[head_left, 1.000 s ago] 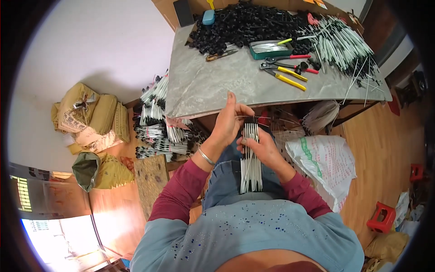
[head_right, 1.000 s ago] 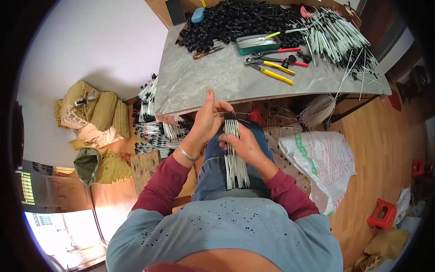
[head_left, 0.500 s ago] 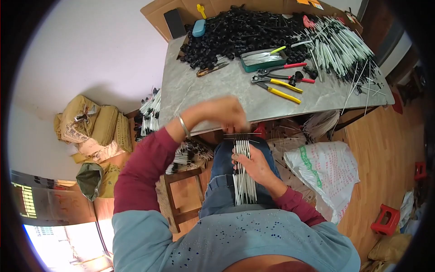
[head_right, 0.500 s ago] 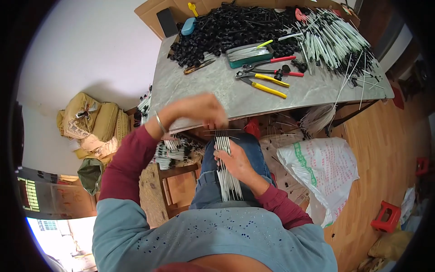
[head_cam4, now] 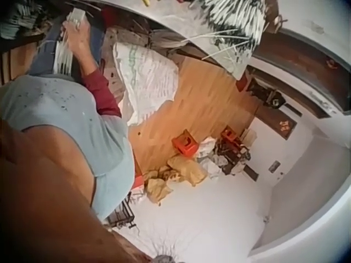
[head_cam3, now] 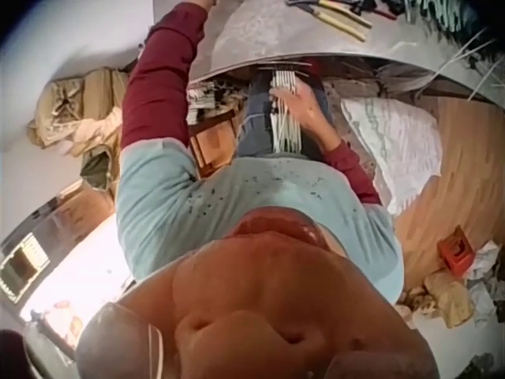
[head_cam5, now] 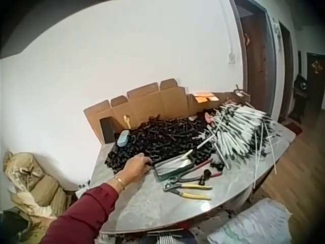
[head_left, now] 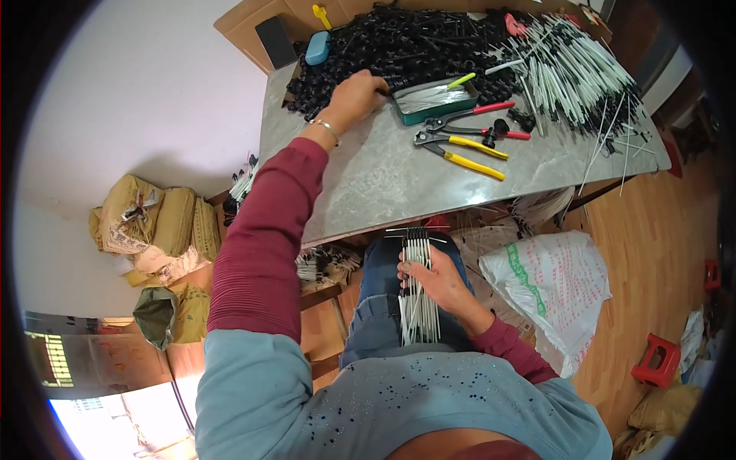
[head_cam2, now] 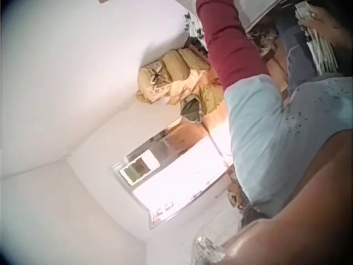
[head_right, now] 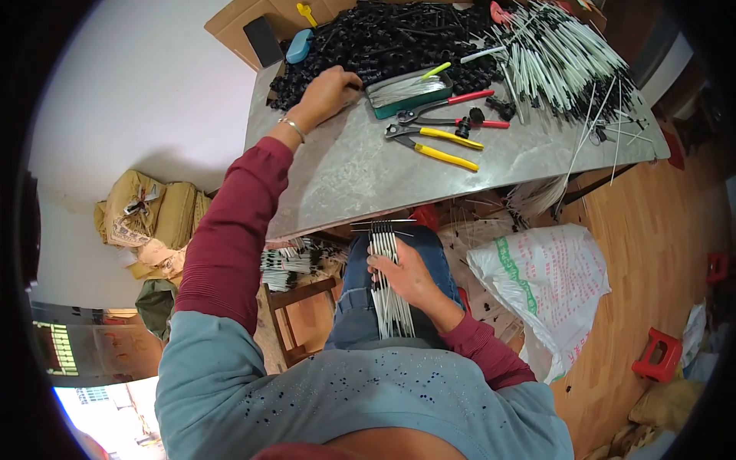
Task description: Assembling bundles of wired plastic spikes onto a central metal stem using pliers.
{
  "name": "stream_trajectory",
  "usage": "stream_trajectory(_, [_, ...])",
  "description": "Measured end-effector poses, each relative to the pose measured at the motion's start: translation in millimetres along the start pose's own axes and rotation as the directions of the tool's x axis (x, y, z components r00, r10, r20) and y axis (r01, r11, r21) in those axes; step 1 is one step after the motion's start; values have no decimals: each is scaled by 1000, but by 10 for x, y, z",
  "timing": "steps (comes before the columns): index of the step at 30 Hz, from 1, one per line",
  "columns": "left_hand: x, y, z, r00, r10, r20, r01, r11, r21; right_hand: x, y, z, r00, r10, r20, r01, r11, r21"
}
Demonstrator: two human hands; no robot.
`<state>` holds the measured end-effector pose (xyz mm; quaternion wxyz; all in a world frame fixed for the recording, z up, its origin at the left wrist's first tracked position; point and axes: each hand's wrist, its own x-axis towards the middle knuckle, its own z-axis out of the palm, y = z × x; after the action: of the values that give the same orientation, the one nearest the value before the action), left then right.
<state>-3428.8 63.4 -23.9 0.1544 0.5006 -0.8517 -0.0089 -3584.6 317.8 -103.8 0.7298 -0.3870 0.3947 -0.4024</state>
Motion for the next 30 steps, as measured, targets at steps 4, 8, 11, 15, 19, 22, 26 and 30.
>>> stream_trajectory(4, [-224,27,-166,975,72,-208,-131,950,-285,-43,-14,-14,999,-8,33,7,999,36])
stream_trajectory(8, [-804,343,-262,989,-109,102,137,388,-911,-32,6,-2,998,3,61,-7,998,62])
stream_trajectory(11, [-1446,527,-116,920,-105,378,368,-109,-924,-14,33,62,994,-35,101,30,998,46])
stream_trajectory(15, [-2082,749,74,893,-124,432,349,-414,-841,-7,19,198,982,-157,108,157,988,5])
stream_trajectory(19, [-2308,799,130,900,-178,398,243,-554,-797,14,34,269,987,-142,81,146,988,-53])
stream_trajectory(22, [-2397,766,145,920,-132,369,228,-586,-777,-20,-4,378,989,-136,53,139,988,-68])
stream_trajectory(26, [-2389,789,125,927,-170,333,196,-538,-820,-32,-1,382,990,-134,44,138,983,-124])
stream_trajectory(30, [-2350,827,81,903,-246,354,166,-560,-812,-15,32,384,990,-135,39,139,977,-161])
